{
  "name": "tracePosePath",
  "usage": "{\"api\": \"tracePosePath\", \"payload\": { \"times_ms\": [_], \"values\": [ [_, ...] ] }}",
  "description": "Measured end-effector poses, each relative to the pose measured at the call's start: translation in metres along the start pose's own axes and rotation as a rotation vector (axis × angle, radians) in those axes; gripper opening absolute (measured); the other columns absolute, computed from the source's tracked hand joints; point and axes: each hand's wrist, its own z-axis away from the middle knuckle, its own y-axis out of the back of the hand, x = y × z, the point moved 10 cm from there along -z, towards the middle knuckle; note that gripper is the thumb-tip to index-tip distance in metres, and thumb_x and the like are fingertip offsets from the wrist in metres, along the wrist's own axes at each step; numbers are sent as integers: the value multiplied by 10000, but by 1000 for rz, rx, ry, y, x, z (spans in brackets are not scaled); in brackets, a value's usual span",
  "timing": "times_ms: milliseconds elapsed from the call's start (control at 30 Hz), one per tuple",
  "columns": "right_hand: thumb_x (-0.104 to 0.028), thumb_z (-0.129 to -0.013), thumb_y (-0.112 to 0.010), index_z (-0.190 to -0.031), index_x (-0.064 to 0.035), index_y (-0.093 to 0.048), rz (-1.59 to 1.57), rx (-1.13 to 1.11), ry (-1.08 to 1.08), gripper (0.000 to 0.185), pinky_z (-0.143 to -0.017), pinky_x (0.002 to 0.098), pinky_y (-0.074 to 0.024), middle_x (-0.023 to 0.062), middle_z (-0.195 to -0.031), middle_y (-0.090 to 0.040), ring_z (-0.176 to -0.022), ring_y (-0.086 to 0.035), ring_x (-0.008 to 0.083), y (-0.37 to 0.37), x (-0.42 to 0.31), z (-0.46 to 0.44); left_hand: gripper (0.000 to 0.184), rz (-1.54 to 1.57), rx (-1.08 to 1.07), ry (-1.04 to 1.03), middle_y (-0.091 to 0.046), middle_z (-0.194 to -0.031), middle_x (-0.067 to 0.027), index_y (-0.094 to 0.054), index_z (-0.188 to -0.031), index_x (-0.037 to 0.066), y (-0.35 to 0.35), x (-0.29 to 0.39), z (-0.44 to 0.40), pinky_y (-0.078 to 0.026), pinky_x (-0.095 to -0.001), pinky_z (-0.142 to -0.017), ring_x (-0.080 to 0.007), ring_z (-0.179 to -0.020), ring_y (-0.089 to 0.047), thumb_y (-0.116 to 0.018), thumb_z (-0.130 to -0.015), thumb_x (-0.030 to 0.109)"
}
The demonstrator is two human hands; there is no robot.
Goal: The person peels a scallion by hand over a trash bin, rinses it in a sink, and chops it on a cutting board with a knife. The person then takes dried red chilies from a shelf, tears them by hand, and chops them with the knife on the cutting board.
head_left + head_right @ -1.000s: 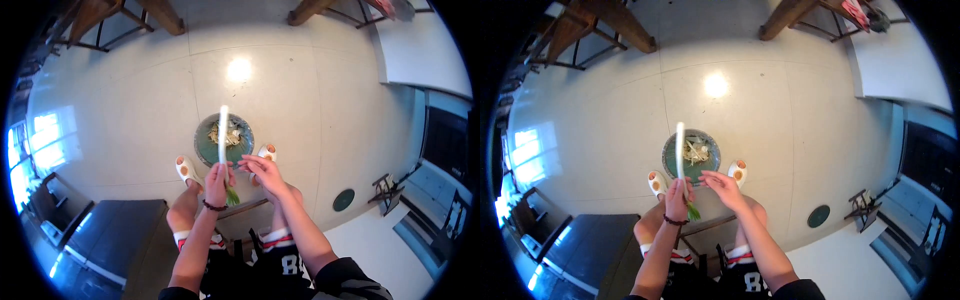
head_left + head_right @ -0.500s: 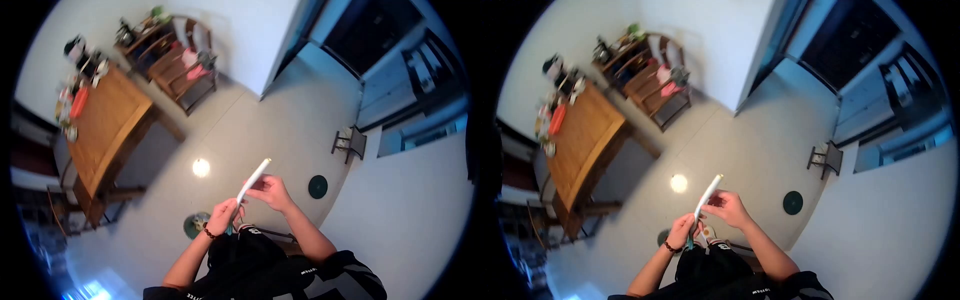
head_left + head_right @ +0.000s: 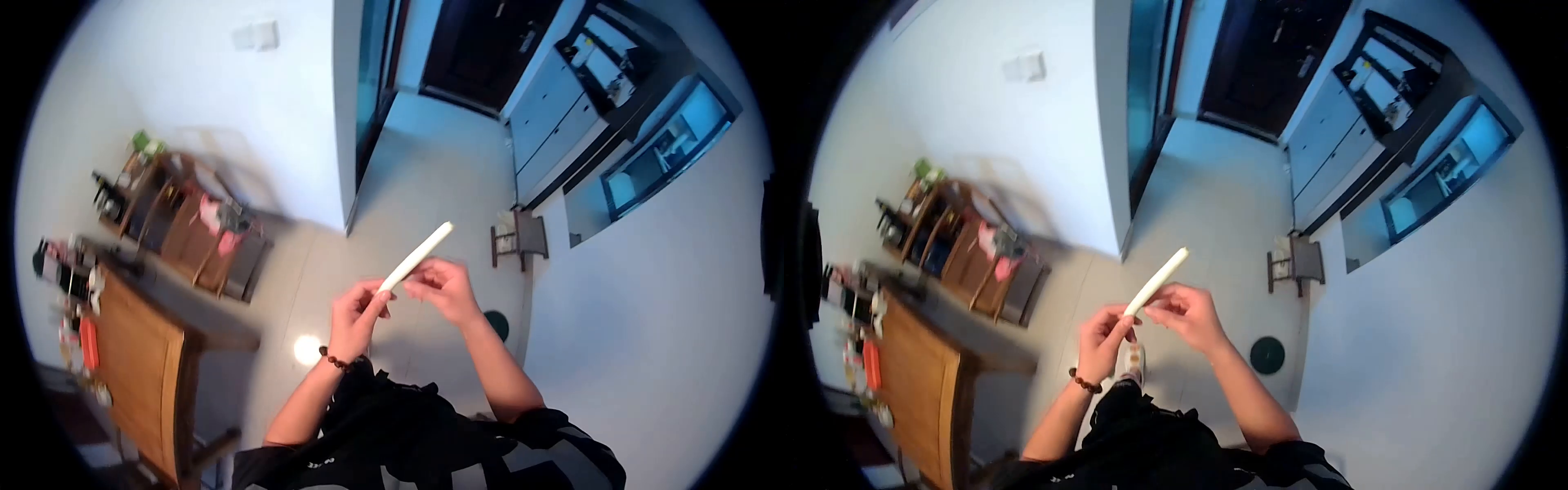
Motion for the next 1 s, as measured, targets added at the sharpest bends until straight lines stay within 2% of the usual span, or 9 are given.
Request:
{"api": "tracePosePath", "payload": {
  "times_ms": [233,367,467,533,733,800,867,900,1000],
  "values": [
    [-36,-945,-712,-1137,24,-705,225,310,72,201,-744,237,-536,43,-985,-728,-831,-658,81,141,-68,-136,206,82,-181,120,-724,-968,-38,-659,-1168,-3,-61,-16,-231,-511,-229,-688,-73,-737,-607,-578,-1060,152],
    [-50,-955,-701,-1112,35,-708,227,512,-101,179,-705,228,-538,55,-970,-736,-783,-661,84,247,-45,-173,193,-1,-327,104,-723,-977,-56,-652,-1136,-3,-81,-38,-352,-513,-253,-744,-93,-786,-622,-579,-1060,160],
    [-68,-961,-694,-1094,36,-713,286,593,-92,170,-655,232,-537,63,-912,-743,-739,-672,102,354,5,-236,149,59,-283,194,-731,-998,-65,-651,-1120,-9,-72,-101,-476,-515,-261,-802,-110,-848,-631,-620,-1032,107],
    [-95,-960,-701,-1082,25,-721,123,734,-153,173,-602,240,-526,70,-875,-748,-707,-679,116,422,31,-272,158,-20,-248,92,-736,-973,-48,-662,-1128,-9,-84,-90,-564,-530,-256,-798,-88,-840,-646,-634,-1026,108],
    [-129,-928,-756,-1102,-3,-734,143,613,-88,216,-624,243,-544,69,-908,-750,-748,-699,115,530,-37,-550,174,-147,-285,4,-741,-974,-39,-695,-1116,-7,-134,-62,-817,-537,-265,-789,-87,-878,-659,-685,-992,114],
    [-136,-912,-779,-1132,-14,-731,34,453,-3,256,-650,242,-549,66,-924,-752,-762,-699,110,536,-74,-648,177,-200,-272,-25,-742,-970,-43,-715,-1112,3,-145,-49,-886,-533,-266,-782,-92,-873,-658,-701,-983,124],
    [-143,-907,-785,-1128,-21,-740,44,356,-42,256,-659,245,-551,62,-911,-751,-759,-694,105,560,-78,-736,197,-445,-310,-71,-737,-956,-57,-720,-1114,8,-166,-38,-954,-528,-267,-772,-99,-861,-657,-716,-978,150],
    [-149,-902,-791,-1124,-27,-749,46,281,-87,257,-668,248,-553,57,-897,-751,-757,-689,99,570,-71,-775,199,-499,-317,-54,-741,-980,-80,-703,-1115,-19,-172,-46,-986,-544,-286,-833,-129,-927,-682,-703,-980,128],
    [-97,-892,-794,-1073,-14,-756,216,251,-73,203,-667,256,-546,43,-872,-740,-742,-674,105,620,-59,-891,220,-416,-265,58,-747,-988,-95,-706,-1145,-6,-167,-90,-1089,-548,-295,-840,-146,-930,-703,-703,-981,142]
  ]
}}
